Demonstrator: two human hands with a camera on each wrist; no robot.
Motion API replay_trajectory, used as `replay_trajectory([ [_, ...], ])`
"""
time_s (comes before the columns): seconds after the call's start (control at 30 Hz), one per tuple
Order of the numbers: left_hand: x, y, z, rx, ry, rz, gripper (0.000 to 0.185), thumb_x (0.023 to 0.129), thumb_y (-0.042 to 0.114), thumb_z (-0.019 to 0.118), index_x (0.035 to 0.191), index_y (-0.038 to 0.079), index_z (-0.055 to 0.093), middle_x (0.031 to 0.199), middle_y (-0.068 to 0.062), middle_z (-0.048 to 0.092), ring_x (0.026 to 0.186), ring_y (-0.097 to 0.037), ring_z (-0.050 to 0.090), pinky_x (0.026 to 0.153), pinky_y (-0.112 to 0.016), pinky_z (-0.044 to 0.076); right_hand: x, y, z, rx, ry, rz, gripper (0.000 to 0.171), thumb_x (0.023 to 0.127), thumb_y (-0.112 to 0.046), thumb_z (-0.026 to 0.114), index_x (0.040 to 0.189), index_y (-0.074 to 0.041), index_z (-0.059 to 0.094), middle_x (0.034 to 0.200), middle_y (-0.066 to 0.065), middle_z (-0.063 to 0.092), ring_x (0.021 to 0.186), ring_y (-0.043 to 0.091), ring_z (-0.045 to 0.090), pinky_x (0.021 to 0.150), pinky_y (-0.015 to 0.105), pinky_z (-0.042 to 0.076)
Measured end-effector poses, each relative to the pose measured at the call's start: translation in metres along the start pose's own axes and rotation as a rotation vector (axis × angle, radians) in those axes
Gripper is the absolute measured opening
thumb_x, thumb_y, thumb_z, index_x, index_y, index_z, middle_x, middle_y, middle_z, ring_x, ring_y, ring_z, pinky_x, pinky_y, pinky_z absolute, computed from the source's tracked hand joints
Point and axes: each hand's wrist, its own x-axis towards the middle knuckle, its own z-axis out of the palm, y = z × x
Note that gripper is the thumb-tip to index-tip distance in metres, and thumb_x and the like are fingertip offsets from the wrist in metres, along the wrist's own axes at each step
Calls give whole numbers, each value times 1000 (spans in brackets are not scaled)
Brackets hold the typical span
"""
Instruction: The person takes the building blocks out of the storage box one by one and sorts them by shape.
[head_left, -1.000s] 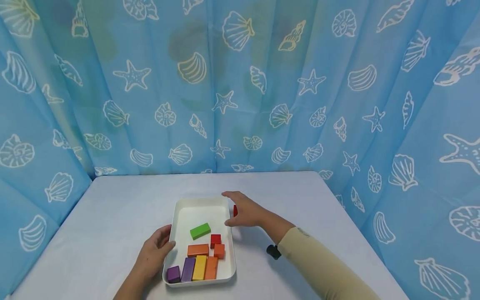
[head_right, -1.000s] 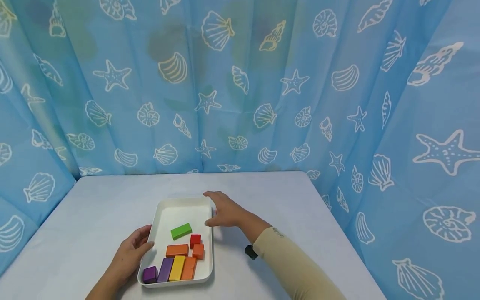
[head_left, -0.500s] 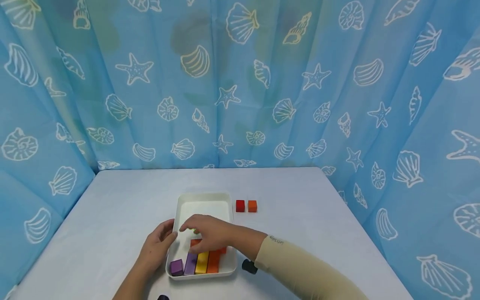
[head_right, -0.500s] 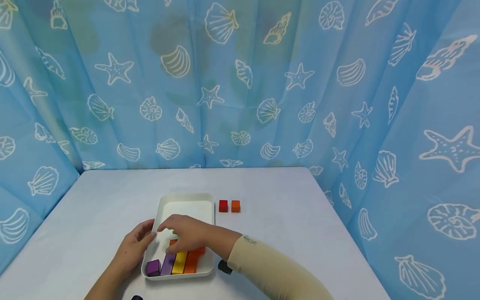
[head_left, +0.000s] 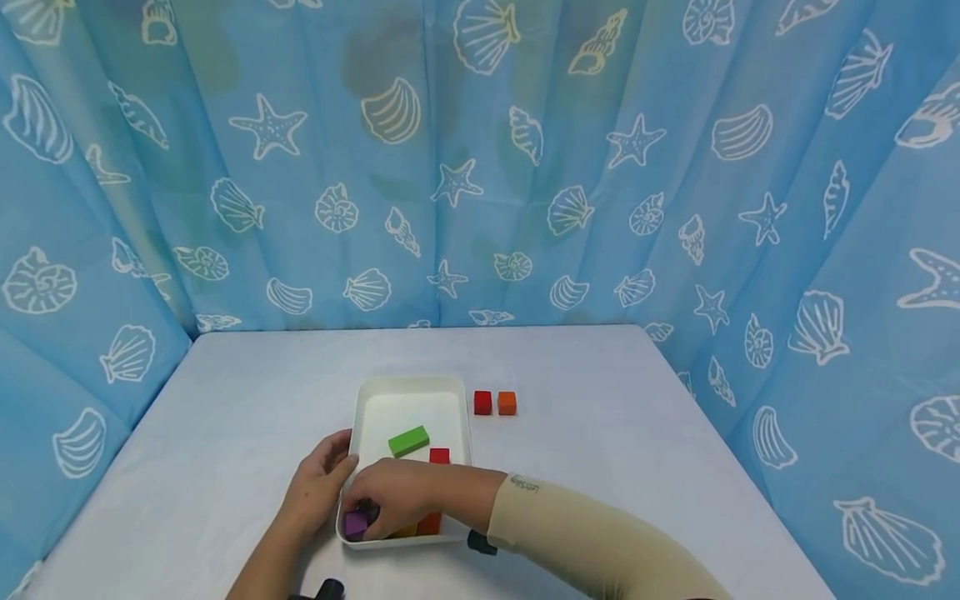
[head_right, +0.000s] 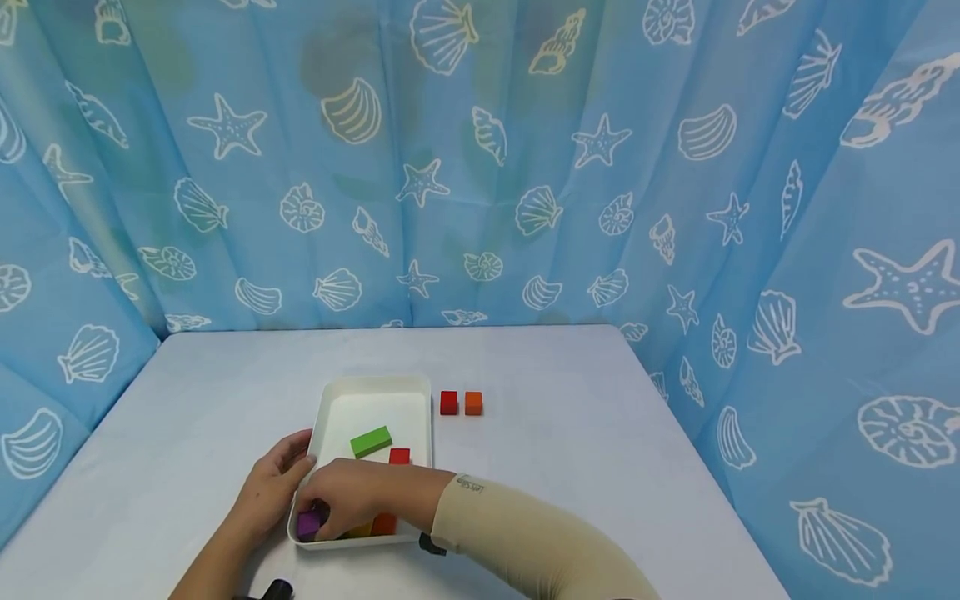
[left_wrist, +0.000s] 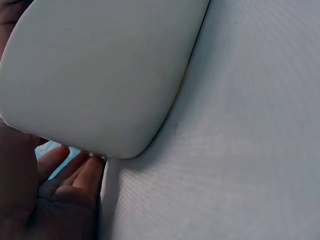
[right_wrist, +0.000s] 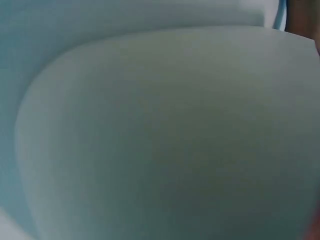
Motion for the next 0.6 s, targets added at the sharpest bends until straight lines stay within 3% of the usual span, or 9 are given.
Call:
replay_trajectory([
  [0.5, 3, 0, 3, 33, 11, -33, 53, 110, 15, 56, 159, 2, 42, 162, -24, 45, 150, -42, 42, 124, -56, 33, -6, 8, 4, 69, 70, -37, 28, 95, -21, 84, 121, -20, 74, 105, -19, 66, 94, -8, 57, 84, 5, 47],
  [0.6, 3, -1, 3, 27, 12, -31, 53, 110, 15, 56, 159, 2, 42, 162, -24, 45, 150, -42, 42, 124, -56, 32, -9, 9, 2, 70, 84, -7, 30, 95, -23, 85, 123, -21, 74, 106, -19, 66, 94, -7, 57, 85, 6, 47],
])
